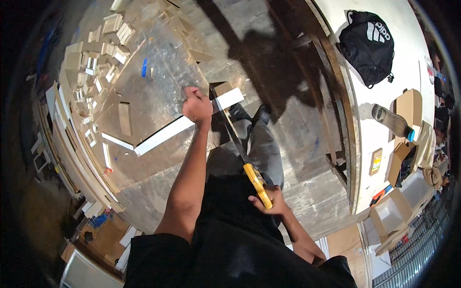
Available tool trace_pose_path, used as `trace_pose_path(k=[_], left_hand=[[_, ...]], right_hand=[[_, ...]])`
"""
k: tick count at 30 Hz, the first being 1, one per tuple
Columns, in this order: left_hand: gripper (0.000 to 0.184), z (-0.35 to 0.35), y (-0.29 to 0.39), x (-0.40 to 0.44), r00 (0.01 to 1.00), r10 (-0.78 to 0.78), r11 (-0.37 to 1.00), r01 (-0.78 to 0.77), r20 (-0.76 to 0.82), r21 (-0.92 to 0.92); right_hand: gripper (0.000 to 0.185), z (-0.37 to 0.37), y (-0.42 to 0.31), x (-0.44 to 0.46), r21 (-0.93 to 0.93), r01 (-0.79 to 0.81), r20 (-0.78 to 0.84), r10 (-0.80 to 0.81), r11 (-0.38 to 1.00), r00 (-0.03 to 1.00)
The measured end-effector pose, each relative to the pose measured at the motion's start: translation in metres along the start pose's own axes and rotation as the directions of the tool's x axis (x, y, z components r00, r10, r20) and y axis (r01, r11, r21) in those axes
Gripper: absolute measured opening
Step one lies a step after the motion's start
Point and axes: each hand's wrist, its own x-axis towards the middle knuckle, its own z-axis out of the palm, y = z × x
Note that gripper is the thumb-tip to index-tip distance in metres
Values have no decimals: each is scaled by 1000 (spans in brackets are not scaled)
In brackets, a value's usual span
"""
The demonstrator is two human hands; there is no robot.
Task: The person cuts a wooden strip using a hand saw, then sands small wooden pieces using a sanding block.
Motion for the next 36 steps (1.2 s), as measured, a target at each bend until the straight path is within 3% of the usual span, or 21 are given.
trace_pose_path(k=[3,7,8,11,13,14,16,17,21,23,27,32,34,36], left_hand=[[8,-3,-3,-1,1000,-10,999,9,11,34],[7,-2,-1,-3,1000,-9,999,9,-14,48],[7,-3,0,-5,1000,-11,999,12,-12,48],[7,-4,2,-3,999,-43,996,43,1,72],[9,-5,1,-2,996,-75,994,70,54,86],[9,-4,1,-2,996,-76,994,71,54,86],[11,-5,1,-3,995,-70,993,62,74,101],[11,-7,-1,-5,994,-70,993,62,82,105],[11,-8,-1,-2,994,-57,995,48,98,92],[11,-8,-1,-3,994,-57,993,47,91,105],[11,-4,-5,1,998,-14,995,7,64,103],[9,-2,-8,-4,999,21,996,-23,26,84],[8,-1,-9,-3,999,35,994,-34,-9,106],[7,-4,-7,-4,999,44,995,-43,-12,89]], right_hand=[[40,-3,-26,8,105,-47,5,47,993,999],[38,-18,-43,12,76,-86,-4,87,993,996],[34,-24,-40,11,100,-195,60,189,976,980],[31,-18,-6,3,100,-170,62,164,980,984],[28,-5,7,3,70,9,0,-9,997,1000],[28,0,10,-3,69,9,0,-9,998,1000],[26,5,-27,-1,34,-51,-72,53,998,996],[23,5,-36,1,2,-114,-51,113,994,992],[22,2,-49,2,3,-105,-88,105,994,991],[21,-2,-59,5,55,-202,-62,205,978,977],[21,5,-76,16,109,-154,-89,164,982,982],[19,9,-100,25,96,-212,-118,223,972,968],[17,6,-107,24,188,-269,-115,293,945,949],[15,12,-111,22,239,-181,-141,218,954,966]])
